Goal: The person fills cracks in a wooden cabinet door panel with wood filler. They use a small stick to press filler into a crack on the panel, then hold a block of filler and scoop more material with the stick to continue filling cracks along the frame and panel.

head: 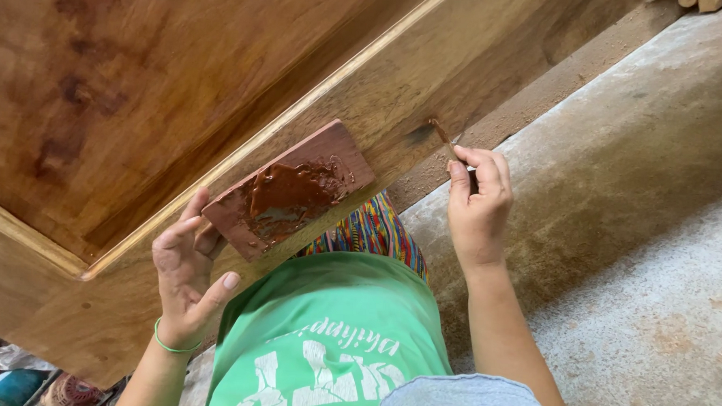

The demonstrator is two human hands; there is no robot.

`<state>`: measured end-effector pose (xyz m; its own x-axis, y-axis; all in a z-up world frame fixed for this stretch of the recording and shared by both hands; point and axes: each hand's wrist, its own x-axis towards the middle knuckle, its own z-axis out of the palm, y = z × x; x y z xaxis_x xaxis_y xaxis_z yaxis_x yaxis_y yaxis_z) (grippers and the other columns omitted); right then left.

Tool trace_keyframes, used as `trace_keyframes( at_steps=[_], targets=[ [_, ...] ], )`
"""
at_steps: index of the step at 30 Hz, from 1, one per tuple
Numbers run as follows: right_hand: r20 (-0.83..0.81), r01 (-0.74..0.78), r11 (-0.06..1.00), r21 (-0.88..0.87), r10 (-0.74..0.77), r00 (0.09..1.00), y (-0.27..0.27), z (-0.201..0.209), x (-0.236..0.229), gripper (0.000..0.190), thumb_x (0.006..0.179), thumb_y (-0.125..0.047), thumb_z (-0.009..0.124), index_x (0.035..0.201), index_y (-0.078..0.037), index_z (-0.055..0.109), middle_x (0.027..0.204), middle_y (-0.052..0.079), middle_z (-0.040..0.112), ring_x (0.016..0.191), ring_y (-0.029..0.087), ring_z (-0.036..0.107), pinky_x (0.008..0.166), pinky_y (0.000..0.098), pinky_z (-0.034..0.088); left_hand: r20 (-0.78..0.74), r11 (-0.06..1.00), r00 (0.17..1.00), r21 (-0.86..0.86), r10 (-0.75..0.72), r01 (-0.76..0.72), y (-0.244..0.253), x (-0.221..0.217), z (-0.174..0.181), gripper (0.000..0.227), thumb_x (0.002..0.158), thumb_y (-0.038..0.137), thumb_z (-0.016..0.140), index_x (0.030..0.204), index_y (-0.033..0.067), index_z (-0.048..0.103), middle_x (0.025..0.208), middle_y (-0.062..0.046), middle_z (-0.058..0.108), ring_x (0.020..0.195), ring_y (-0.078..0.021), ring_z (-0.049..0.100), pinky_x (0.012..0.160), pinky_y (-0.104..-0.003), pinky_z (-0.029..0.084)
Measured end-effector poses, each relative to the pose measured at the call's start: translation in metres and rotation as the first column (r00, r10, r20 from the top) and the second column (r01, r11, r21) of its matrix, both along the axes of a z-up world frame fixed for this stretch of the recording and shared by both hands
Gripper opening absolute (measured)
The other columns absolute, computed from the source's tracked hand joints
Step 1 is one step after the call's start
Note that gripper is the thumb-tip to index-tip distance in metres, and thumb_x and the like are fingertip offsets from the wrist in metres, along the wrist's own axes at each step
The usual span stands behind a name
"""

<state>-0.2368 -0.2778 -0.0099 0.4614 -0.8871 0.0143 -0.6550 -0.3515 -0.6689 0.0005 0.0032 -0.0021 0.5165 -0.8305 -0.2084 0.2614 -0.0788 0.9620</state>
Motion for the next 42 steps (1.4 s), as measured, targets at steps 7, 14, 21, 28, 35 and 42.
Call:
trace_keyframes(
  at_steps=[7, 14, 21, 28, 35, 42],
  targets=[
    [-0.003, -0.003, 1.0, -0.007, 0.003, 1.0, 0.004, -0.002, 0.006, 0.015, 0.1, 0.002, 0.068, 0.115, 0.001, 0.068, 0.113, 0.016, 0.066, 0.103, 0.029, 0.067, 0.09, 0.0367, 0.056, -0.005, 1.0, 1.0, -0.011, -0.004, 0.004, 0.0, 0.0, 0.0, 0.067, 0.094, 0.011, 0.069, 0.151, 0.0162, 0.034, 0.176, -0.021, 0.02, 0.159, -0.0346, 0.034, 0.132, -0.051, 0.03],
    [0.114, 0.183, 0.9, 0.396, -0.246, 0.963, 0.0, -0.008, 0.001, 0.014, 0.101, -0.004, 0.067, 0.114, -0.001, 0.07, 0.106, 0.006, 0.064, 0.071, 0.009, 0.061, 0.063, 0.0241, 0.054, -0.005, 1.0, 1.0, -0.013, -0.001, 0.001, 0.0, 0.0, 0.001, 0.067, 0.094, 0.011, 0.069, 0.15, 0.0165, 0.034, 0.176, -0.021, 0.02, 0.158, -0.0347, 0.035, 0.131, -0.051, 0.03],
    [0.079, 0.168, 0.927, 0.334, -0.205, 0.976, -0.002, -0.001, 0.003, 0.013, 0.101, -0.004, 0.067, 0.114, -0.001, 0.07, 0.102, 0.004, 0.064, 0.069, 0.006, 0.06, 0.061, 0.022, 0.051, -0.013, 1.0, 1.0, -0.029, -0.002, 0.001, -0.002, 0.0, 0.002, 0.066, 0.094, 0.012, 0.068, 0.151, 0.0166, 0.034, 0.176, -0.021, 0.02, 0.159, -0.0345, 0.034, 0.132, -0.051, 0.03],
    [0.128, -0.052, 0.982, 0.182, 0.029, 0.991, 0.003, -0.008, 0.003, 0.014, 0.101, -0.001, 0.068, 0.115, 0.0, 0.071, 0.108, 0.007, 0.068, 0.088, 0.011, 0.064, 0.076, 0.0241, 0.054, -0.056, 0.999, 0.998, -0.04, 0.022, -0.024, -0.002, -0.003, 0.004, 0.066, 0.094, 0.012, 0.068, 0.151, 0.0166, 0.035, 0.177, -0.02, 0.019, 0.161, -0.0345, 0.032, 0.132, -0.051, 0.029],
    [0.425, -0.012, 0.65, 0.76, -0.483, 0.765, -0.002, -0.021, -0.018, 0.019, 0.102, -0.001, 0.066, 0.12, 0.003, 0.065, 0.096, 0.006, 0.067, 0.07, 0.011, 0.062, 0.06, 0.0234, 0.046, -0.183, 0.983, 0.973, -0.09, 0.14, -0.159, -0.005, -0.009, 0.011, 0.063, 0.099, 0.02, 0.068, 0.153, 0.0159, 0.037, 0.177, -0.021, 0.021, 0.162, -0.0333, 0.033, 0.133, -0.052, 0.03],
    [0.419, -0.075, 0.575, 0.815, -0.494, 0.762, -0.017, -0.009, -0.036, 0.025, 0.1, -0.004, 0.063, 0.124, 0.002, 0.062, 0.102, 0.01, 0.07, 0.072, 0.014, 0.064, 0.061, 0.0259, 0.047, -0.618, 0.904, 0.706, 0.019, 0.347, -0.428, 0.014, -0.021, -0.021, 0.055, 0.107, 0.021, 0.059, 0.155, 0.005, 0.037, 0.157, -0.019, 0.045, 0.137, -0.0267, 0.052, 0.114, -0.042, 0.043]
  ],
)
